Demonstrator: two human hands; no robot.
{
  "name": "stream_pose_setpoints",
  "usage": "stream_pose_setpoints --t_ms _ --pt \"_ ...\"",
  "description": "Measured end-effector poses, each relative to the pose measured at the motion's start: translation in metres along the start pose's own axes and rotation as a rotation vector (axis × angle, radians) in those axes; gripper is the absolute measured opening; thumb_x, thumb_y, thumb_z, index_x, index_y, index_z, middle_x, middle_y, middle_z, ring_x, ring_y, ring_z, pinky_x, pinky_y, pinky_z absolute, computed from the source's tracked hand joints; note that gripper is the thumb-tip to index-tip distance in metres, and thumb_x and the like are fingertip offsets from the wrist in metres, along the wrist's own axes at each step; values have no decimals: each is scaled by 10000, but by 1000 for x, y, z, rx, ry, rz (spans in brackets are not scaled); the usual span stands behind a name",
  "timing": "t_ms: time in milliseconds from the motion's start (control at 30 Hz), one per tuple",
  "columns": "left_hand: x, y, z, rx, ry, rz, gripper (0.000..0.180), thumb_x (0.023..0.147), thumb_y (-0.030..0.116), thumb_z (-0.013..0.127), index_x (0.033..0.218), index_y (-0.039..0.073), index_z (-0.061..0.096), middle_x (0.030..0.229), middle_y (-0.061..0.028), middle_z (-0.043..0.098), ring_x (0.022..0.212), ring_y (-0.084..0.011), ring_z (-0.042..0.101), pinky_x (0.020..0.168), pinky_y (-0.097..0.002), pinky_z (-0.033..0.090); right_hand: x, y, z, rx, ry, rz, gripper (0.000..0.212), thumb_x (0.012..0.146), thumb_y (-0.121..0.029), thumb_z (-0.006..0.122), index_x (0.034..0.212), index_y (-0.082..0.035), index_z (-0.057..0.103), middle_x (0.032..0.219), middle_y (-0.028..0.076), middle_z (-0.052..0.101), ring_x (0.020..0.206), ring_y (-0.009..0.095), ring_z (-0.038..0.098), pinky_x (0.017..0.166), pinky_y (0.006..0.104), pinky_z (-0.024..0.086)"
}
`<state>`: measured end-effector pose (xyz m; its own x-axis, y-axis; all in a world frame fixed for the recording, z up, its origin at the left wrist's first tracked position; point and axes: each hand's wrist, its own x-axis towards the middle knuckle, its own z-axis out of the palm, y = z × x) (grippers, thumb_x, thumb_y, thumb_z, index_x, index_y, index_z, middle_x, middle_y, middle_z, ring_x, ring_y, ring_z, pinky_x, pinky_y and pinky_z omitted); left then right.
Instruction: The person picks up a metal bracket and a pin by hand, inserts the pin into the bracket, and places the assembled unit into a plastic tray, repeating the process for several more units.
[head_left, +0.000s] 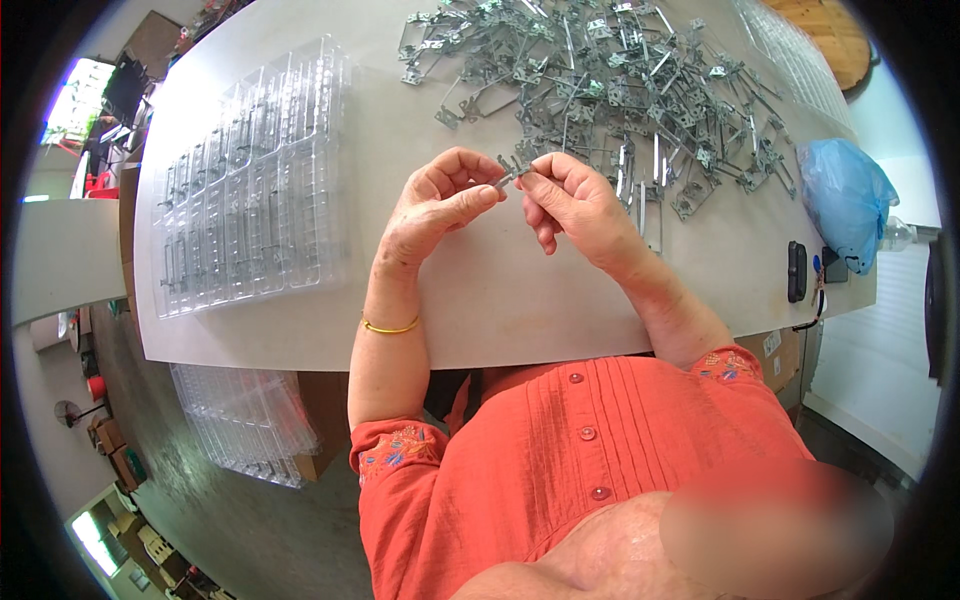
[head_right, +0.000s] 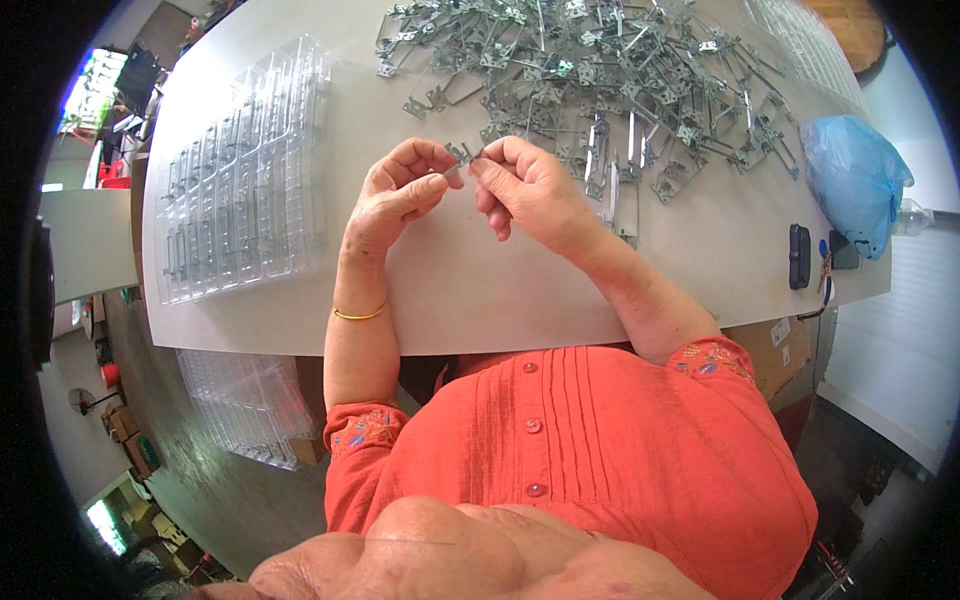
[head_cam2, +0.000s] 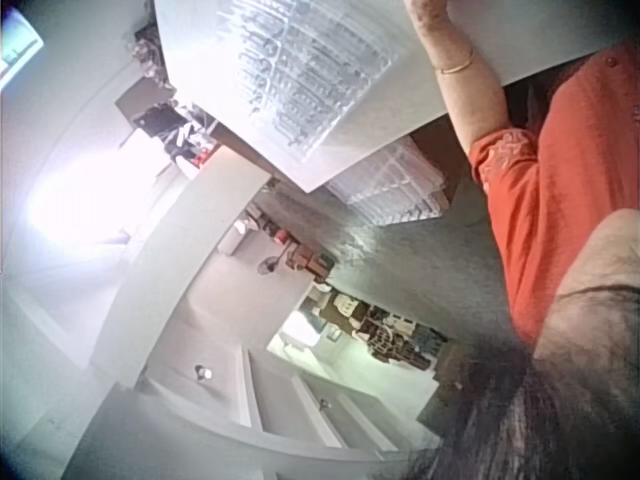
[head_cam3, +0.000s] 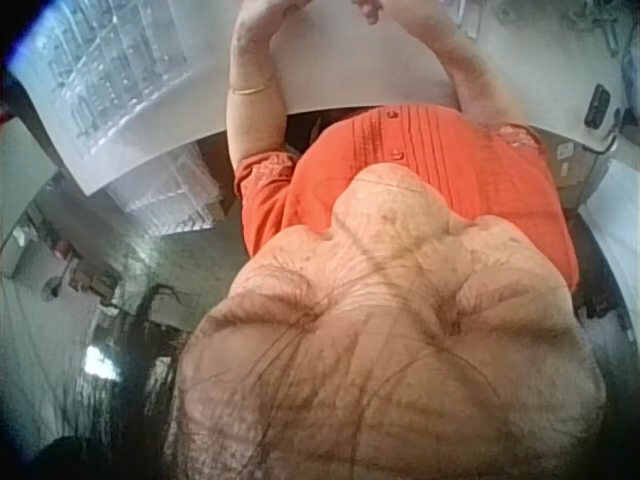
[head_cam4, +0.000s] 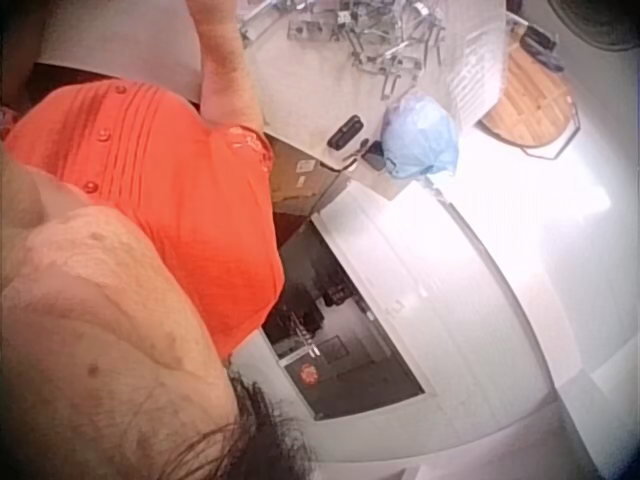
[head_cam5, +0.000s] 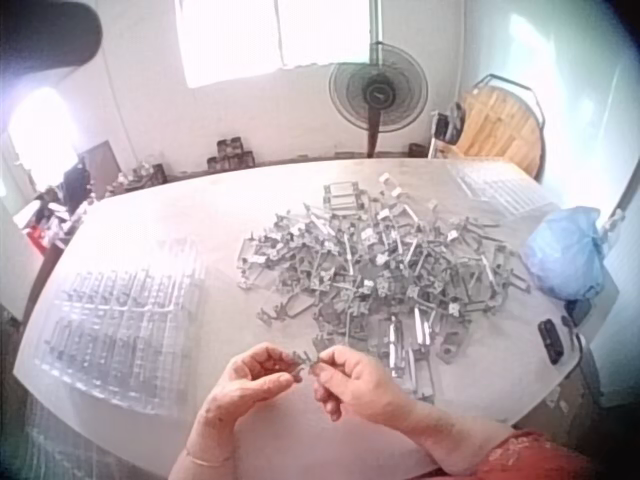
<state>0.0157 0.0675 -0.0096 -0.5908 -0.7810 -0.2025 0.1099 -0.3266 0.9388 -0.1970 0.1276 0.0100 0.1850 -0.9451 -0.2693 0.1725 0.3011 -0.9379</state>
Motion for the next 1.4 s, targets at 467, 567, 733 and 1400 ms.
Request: stream_pose_setpoints --t_ms 467,567,733,1400 --pt "-3 1 2 -42 -23 46 333 874 171 747 1161 62 618 1023 -74 694 704 -11 492 581 -151 361 -3 -7 -1 113 -108 1 215 1038 -249 560 1031 -35 584 721 8 569 533 85 523 484 236 445" --pt "-3 2 4 -43 -36 62 336 868 164 750 1157 62 614 1045 -74 691 775 -44 573 589 -153 375 -3 -4 -2 162 -99 2 217 1035 -247 564 1038 -32 585 718 8 564 535 86 518 482 235 437" --pt "-2 -5 1 -81 27 196 377 838 121 780 1169 68 608 1056 -43 680 1021 -154 671 611 -170 416 -2 -4 0 27 -76 -43 198 1035 -231 561 1038 -34 578 713 3 568 524 72 511 467 222 423" --pt "2 -4 7 211 42 166 456 815 97 803 1217 19 602 1104 -61 663 913 -86 581 821 -230 490 4 6 -6 -134 71 -295 131 1032 -179 576 1062 -52 586 824 -1 613 689 59 595 584 213 487"
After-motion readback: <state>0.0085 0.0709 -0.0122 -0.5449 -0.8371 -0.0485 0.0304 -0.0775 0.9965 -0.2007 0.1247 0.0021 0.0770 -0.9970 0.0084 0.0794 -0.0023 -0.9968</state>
